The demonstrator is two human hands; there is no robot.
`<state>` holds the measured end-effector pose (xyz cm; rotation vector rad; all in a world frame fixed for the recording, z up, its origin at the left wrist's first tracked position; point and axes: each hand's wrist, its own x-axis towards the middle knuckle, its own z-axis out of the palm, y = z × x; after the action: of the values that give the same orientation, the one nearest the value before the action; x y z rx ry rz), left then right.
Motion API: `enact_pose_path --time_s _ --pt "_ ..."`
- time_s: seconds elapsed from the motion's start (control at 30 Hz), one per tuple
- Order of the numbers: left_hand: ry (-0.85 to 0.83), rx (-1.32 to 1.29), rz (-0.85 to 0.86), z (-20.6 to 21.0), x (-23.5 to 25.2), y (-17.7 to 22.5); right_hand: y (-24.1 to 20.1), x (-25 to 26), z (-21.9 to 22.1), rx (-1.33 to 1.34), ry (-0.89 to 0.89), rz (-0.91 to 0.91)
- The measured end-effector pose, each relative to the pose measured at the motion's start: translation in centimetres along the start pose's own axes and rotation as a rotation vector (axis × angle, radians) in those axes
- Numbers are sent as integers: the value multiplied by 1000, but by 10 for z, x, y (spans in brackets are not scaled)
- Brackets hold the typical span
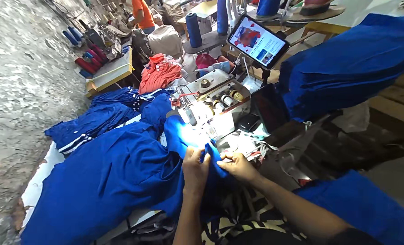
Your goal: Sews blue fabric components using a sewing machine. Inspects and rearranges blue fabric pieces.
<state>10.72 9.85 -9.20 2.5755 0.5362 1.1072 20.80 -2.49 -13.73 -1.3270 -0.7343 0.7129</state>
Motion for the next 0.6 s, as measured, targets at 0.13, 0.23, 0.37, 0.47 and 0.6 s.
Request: enact_pose_path --time_s 0.13,0.23,0.37,0.47,0.6 --pt "10 -53 162 6 4 -21 8 -4 10 42 70 -24" --pt "-26 -46 166 5 18 -27 4 8 18 31 70 -89" --pt "-97 -28 109 4 41 -41 -7 14 33 -46 -49 -109" --pt "-127 -24 70 5 57 -59 -11 12 46 -45 -84 -144" --pt "-80 13 33 10 69 -78 -11 6 48 -12 -103 -143"
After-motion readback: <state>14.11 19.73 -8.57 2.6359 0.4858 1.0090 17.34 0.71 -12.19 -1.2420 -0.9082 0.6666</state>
